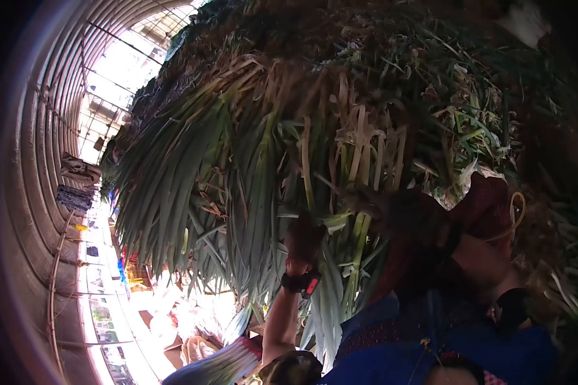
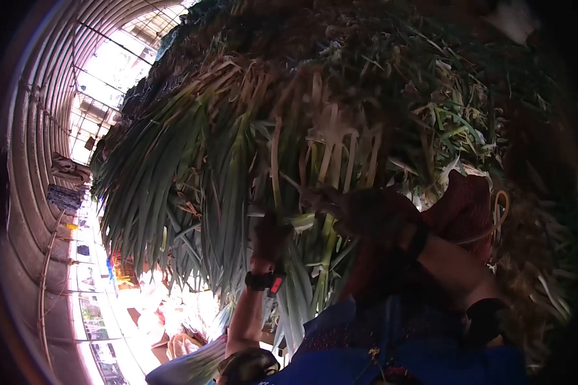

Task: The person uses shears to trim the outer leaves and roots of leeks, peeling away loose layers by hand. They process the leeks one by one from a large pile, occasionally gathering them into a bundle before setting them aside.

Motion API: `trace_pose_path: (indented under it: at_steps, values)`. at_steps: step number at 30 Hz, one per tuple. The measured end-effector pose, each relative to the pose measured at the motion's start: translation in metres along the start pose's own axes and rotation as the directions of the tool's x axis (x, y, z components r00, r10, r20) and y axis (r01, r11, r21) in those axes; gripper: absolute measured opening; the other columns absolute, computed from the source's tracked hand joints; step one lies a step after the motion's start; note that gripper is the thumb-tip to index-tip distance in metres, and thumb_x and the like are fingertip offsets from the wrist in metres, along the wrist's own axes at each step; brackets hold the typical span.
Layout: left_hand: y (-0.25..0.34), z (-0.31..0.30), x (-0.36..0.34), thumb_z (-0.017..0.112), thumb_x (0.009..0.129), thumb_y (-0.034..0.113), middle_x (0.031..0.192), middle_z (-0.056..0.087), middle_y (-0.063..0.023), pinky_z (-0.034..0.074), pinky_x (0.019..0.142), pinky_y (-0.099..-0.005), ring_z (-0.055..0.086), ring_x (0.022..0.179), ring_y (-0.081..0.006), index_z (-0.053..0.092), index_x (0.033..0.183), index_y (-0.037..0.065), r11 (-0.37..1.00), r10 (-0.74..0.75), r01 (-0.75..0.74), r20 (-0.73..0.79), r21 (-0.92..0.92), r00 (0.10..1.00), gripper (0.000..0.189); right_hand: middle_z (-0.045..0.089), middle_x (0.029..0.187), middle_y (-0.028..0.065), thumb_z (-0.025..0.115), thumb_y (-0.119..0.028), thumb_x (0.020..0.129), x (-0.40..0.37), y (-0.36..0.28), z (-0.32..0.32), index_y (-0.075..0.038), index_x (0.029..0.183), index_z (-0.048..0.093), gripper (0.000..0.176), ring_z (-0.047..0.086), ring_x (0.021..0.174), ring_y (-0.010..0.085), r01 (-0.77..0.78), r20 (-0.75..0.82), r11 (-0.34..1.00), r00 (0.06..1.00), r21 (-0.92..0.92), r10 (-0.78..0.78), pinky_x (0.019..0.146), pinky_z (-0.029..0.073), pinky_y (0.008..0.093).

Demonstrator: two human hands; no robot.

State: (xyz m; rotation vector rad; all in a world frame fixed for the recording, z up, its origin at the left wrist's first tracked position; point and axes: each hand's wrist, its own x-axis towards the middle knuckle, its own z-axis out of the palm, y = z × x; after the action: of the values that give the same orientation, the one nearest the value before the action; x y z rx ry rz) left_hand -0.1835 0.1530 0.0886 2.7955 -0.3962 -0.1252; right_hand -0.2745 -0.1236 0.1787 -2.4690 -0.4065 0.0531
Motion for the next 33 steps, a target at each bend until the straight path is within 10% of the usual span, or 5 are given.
trace_pose_path:
  at_steps: [3, 12, 16, 27, 33]
  values:
    - [0.008, -0.005, -0.019, 0.075, 0.075, 0.027, 0.092, 0.067, -0.0198, 0.052, 0.071, -0.05, 0.065, 0.088, -0.0416, 0.059, 0.104, 0.005, 0.994, 0.003, -0.008, -0.044, -0.113, 0.999, 0.04, 0.067, 0.079, 0.0177, 0.067, -0.019, 0.081, 0.009, 0.013, 0.023, -0.018, 0.149, 0.035, 0.076, 0.066, 0.066, 0.0342, -0.088, 0.087, 0.996, 0.992, -0.031, 0.091, 0.061, 0.052, 0.0486]
    - [0.021, -0.003, -0.042, 0.072, 0.078, 0.026, 0.099, 0.068, -0.0213, 0.052, 0.078, -0.0476, 0.066, 0.093, -0.0412, 0.062, 0.111, 0.005, 0.954, -0.028, 0.024, -0.008, -0.299, 1.0, 0.04, 0.067, 0.086, 0.0218, 0.066, -0.021, 0.082, -0.002, 0.006, 0.018, -0.021, 0.154, 0.028, 0.081, 0.066, 0.064, 0.0349, -0.114, 0.236, 0.993, 0.964, -0.044, 0.121, 0.063, 0.054, 0.0476]
    - [0.008, 0.015, -0.049, 0.071, 0.084, 0.042, 0.093, 0.066, -0.0222, 0.051, 0.068, -0.0506, 0.064, 0.087, -0.0446, 0.058, 0.105, 0.004, 0.958, -0.065, 0.073, 0.036, -0.279, 0.997, 0.044, 0.068, 0.091, 0.019, 0.067, -0.02, 0.081, -0.01, 0.032, 0.055, -0.019, 0.153, 0.028, 0.082, 0.066, 0.065, 0.0336, 0.233, -0.095, 0.931, 0.959, -0.281, -0.268, 0.064, 0.054, 0.0467]
    - [0.015, 0.015, -0.053, 0.071, 0.086, 0.038, 0.092, 0.066, -0.0232, 0.051, 0.067, -0.0515, 0.063, 0.086, -0.0462, 0.056, 0.109, 0.005, 0.966, -0.028, 0.029, 0.008, -0.258, 1.0, 0.043, 0.069, 0.078, 0.0138, 0.068, -0.022, 0.077, 0.077, 0.044, 0.023, -0.009, 0.139, 0.042, 0.068, 0.07, 0.073, 0.0348, -0.179, -0.078, 0.967, 0.983, -0.181, 0.168, 0.063, 0.051, 0.048]
    - [0.007, 0.02, -0.054, 0.073, 0.083, 0.034, 0.088, 0.066, -0.0198, 0.051, 0.069, -0.0461, 0.066, 0.085, -0.0405, 0.061, 0.099, 0.003, 0.966, 0.016, -0.037, -0.084, -0.255, 0.996, 0.038, 0.063, 0.116, 0.0141, 0.067, -0.017, 0.079, 0.072, 0.039, 0.019, -0.021, 0.152, 0.031, 0.081, 0.067, 0.068, 0.0312, -0.147, -0.018, 0.978, 0.989, -0.148, 0.146, 0.059, 0.054, 0.045]
